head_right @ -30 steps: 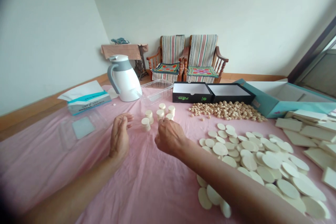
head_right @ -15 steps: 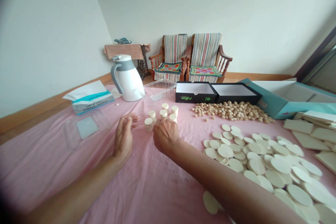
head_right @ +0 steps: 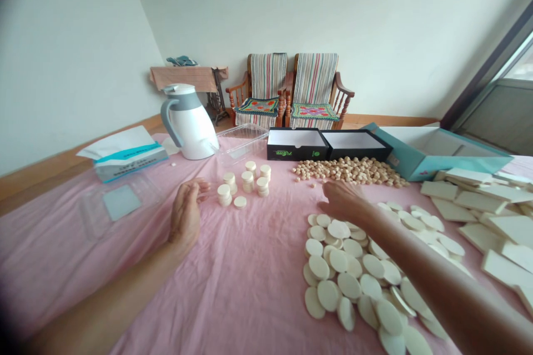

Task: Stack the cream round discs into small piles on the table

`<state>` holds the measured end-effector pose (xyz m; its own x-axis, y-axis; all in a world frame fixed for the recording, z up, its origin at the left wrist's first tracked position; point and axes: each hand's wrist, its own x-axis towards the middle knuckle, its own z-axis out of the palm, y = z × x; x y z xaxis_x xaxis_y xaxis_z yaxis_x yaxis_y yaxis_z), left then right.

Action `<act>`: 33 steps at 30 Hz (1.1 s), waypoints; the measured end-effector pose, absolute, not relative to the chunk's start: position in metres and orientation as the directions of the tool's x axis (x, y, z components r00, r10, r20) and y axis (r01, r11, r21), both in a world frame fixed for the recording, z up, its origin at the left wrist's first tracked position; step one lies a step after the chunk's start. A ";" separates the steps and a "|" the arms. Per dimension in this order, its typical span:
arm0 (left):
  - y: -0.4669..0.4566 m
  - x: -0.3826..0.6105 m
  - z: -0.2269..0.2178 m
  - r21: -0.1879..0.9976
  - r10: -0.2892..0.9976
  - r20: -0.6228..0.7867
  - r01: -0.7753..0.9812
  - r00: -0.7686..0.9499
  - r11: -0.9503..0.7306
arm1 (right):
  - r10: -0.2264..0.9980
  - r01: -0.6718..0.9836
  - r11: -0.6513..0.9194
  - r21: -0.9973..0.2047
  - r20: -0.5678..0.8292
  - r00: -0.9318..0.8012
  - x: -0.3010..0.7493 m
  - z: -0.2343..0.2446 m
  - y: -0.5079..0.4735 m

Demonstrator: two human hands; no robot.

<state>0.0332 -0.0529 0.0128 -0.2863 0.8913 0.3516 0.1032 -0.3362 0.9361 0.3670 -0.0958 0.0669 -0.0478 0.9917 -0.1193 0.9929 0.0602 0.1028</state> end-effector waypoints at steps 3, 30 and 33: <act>-0.052 0.033 0.013 0.937 0.894 0.349 0.101 -0.282 -0.334 | 0.992 0.997 0.042 0.059 -0.118 -0.035 0.371 0.054 -0.100; -0.058 0.033 0.013 0.942 0.906 0.336 0.101 -0.258 -0.320 | 0.824 0.775 0.557 -0.297 0.314 -0.472 0.196 0.039 -0.064; -0.058 0.033 0.015 0.942 0.907 0.335 0.115 -0.253 -0.316 | 0.802 0.751 0.581 -0.315 0.378 -0.462 0.209 0.049 -0.072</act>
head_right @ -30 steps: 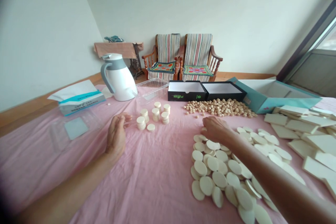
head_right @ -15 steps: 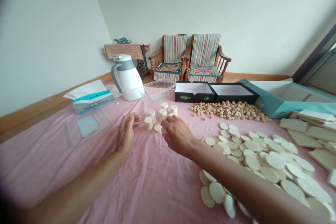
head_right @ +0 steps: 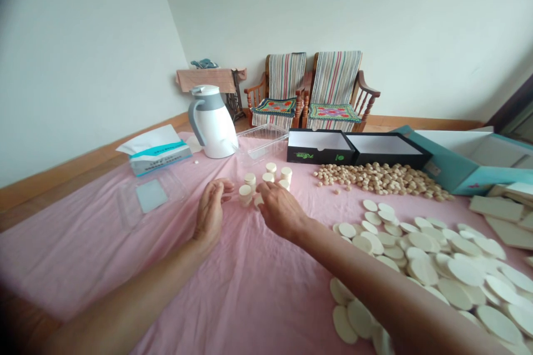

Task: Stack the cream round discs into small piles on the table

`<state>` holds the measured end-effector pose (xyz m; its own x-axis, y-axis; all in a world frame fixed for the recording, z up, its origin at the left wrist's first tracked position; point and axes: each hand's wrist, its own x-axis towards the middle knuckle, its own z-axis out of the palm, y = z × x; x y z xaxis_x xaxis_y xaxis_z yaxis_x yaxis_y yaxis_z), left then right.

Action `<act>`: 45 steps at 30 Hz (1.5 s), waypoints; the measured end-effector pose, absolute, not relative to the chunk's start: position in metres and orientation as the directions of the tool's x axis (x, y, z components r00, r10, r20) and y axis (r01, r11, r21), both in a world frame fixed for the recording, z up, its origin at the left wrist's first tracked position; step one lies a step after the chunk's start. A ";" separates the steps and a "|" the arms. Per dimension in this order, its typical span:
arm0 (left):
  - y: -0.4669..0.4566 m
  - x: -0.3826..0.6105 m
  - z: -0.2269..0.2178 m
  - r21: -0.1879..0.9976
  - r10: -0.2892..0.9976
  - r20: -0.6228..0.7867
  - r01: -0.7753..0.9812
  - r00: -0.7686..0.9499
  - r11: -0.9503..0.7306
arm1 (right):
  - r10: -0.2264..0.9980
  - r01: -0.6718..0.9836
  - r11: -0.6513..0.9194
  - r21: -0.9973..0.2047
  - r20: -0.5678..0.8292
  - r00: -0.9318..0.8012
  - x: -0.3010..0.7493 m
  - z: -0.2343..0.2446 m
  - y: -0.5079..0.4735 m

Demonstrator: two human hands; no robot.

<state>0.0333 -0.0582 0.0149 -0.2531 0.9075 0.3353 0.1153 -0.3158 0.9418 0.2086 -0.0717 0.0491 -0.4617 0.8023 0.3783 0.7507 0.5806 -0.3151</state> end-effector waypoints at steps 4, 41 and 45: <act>-0.057 0.035 0.016 0.940 0.909 0.340 0.111 -0.242 -0.322 | 0.841 0.819 0.495 -0.290 0.398 -0.367 0.251 0.074 -0.084; -0.053 0.036 0.011 0.954 0.926 0.299 0.057 -0.231 -0.294 | 0.946 0.918 0.323 -0.230 0.110 -0.305 0.284 0.058 -0.112; -0.055 0.036 0.014 0.952 0.926 0.306 0.072 -0.223 -0.297 | 0.916 0.883 0.390 -0.261 0.208 -0.344 0.242 0.065 -0.096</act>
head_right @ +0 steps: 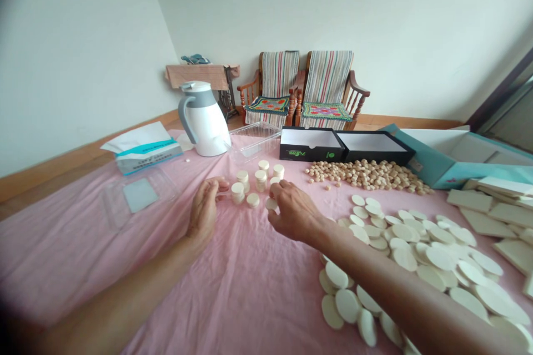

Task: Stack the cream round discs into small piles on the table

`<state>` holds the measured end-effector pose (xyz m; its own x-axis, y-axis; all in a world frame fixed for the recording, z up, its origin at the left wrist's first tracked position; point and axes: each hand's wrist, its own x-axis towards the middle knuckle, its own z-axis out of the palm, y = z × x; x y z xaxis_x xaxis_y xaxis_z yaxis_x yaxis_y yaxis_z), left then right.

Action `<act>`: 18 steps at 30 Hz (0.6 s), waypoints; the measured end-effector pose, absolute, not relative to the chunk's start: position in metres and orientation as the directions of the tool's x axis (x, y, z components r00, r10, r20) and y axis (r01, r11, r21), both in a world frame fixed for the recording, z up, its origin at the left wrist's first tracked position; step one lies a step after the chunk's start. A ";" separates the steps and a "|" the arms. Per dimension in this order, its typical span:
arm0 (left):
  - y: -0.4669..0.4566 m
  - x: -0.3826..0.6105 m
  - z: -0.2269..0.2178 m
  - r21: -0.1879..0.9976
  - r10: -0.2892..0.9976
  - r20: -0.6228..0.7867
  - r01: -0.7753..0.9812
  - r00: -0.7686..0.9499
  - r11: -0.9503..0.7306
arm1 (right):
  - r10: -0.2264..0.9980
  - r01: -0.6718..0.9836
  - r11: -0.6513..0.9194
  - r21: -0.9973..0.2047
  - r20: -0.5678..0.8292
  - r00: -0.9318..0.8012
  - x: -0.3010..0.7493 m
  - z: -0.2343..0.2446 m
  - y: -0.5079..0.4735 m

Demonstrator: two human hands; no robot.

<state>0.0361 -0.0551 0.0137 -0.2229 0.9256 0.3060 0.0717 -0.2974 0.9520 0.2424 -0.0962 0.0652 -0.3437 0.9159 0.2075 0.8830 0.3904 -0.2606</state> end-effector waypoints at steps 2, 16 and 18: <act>-0.057 0.036 0.015 0.950 0.923 0.312 0.076 -0.225 -0.303 | 0.910 0.885 0.401 -0.237 0.218 -0.354 0.224 0.066 -0.088; -0.056 0.034 0.012 0.948 0.928 0.317 0.055 -0.195 -0.312 | 0.904 0.896 0.382 -0.224 0.292 -0.312 0.221 0.074 -0.080; -0.055 0.035 0.012 0.950 0.927 0.312 0.056 -0.210 -0.307 | 0.909 0.904 0.363 -0.224 0.300 -0.291 0.248 0.082 -0.085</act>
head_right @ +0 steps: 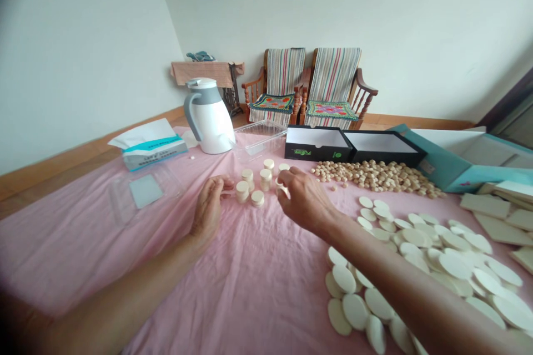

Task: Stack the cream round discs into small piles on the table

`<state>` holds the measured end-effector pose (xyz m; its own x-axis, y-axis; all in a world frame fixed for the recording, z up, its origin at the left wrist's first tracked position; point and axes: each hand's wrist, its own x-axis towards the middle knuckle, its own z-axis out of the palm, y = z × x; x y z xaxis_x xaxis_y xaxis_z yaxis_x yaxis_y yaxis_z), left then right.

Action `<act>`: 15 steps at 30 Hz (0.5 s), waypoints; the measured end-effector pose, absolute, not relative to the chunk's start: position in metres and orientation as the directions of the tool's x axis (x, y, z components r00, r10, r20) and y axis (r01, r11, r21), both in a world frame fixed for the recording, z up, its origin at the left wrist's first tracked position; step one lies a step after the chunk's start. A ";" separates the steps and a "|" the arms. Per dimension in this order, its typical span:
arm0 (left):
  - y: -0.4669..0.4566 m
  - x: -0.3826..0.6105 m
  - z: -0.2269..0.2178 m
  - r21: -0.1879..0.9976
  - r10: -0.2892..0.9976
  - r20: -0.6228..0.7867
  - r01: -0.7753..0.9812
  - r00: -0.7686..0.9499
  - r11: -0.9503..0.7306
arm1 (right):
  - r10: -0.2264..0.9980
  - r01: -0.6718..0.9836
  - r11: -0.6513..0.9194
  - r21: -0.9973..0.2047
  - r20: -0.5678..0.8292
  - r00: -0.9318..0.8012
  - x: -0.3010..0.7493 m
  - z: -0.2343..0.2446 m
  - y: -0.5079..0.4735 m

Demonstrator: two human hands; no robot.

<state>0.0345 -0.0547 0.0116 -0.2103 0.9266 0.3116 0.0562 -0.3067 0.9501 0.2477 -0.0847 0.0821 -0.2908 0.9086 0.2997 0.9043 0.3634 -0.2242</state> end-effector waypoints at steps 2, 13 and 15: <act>-0.052 0.035 0.010 0.952 0.925 0.307 0.053 -0.224 -0.303 | 0.940 0.930 0.316 -0.189 0.193 -0.281 0.280 0.085 -0.090; -0.050 0.035 0.008 0.947 0.922 0.321 0.067 -0.217 -0.313 | 0.962 0.960 0.246 -0.136 -0.089 -0.259 0.351 0.054 -0.123; -0.050 0.035 0.009 0.948 0.923 0.318 0.070 -0.217 -0.310 | 0.956 0.944 0.269 -0.191 -0.065 -0.285 0.342 0.054 -0.123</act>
<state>0.0350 -0.0497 0.0089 -0.2169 0.9231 0.3177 0.0700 -0.3099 0.9482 0.3424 -0.1227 0.0538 -0.2853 0.9562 -0.0649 0.9441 0.2687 -0.1908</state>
